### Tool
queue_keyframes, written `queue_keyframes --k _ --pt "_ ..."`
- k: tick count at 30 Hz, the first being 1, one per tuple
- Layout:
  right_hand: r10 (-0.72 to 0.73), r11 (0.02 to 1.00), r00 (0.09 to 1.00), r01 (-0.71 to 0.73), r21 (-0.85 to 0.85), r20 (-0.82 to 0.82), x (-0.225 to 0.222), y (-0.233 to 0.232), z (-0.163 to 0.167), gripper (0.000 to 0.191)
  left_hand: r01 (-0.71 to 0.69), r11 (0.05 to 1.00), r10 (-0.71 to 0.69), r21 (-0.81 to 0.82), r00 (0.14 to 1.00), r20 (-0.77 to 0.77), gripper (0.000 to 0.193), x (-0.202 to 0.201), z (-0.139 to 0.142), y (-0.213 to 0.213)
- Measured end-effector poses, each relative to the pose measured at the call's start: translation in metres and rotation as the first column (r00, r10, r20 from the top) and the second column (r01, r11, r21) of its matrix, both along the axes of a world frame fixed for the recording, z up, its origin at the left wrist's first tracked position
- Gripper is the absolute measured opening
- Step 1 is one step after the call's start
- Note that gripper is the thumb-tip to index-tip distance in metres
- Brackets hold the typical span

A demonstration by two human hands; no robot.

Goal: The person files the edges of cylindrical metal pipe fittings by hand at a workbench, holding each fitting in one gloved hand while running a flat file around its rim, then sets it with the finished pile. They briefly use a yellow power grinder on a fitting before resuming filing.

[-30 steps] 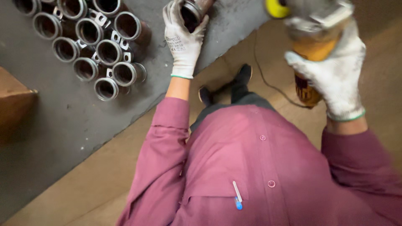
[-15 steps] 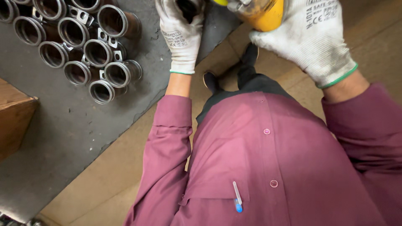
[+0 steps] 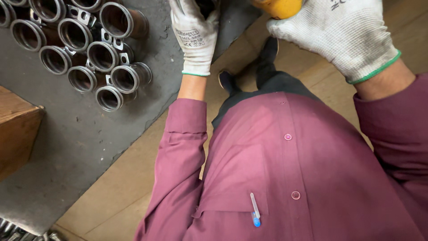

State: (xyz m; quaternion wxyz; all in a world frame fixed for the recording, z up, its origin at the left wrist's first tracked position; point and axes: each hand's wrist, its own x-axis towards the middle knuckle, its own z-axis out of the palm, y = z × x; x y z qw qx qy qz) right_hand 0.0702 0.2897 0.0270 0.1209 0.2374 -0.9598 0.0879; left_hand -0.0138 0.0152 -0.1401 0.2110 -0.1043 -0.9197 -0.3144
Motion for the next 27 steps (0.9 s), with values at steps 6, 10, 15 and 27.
queue_keyframes --k 6,10,15,27 --pt "0.047 0.961 0.991 -0.010 0.277 -0.128 0.002 -0.002 0.009 0.016 0.020 0.999 -0.022 -0.042 0.999 -0.038 0.066 0.001 -0.002 0.000" --pt "0.056 0.978 0.984 -0.020 0.209 -0.167 0.004 -0.001 0.010 0.020 0.021 0.999 -0.024 -0.034 0.997 -0.074 0.067 0.001 -0.002 0.000" --pt "0.058 0.986 0.996 -0.046 0.160 -0.074 0.006 0.003 0.005 0.021 0.028 0.999 -0.030 -0.025 0.998 -0.051 0.058 0.001 -0.003 0.000" --pt "0.087 0.963 0.980 -0.037 0.265 -0.179 0.012 0.010 -0.013 0.021 0.041 0.999 -0.043 -0.015 0.996 -0.082 0.058 0.001 -0.002 -0.001"
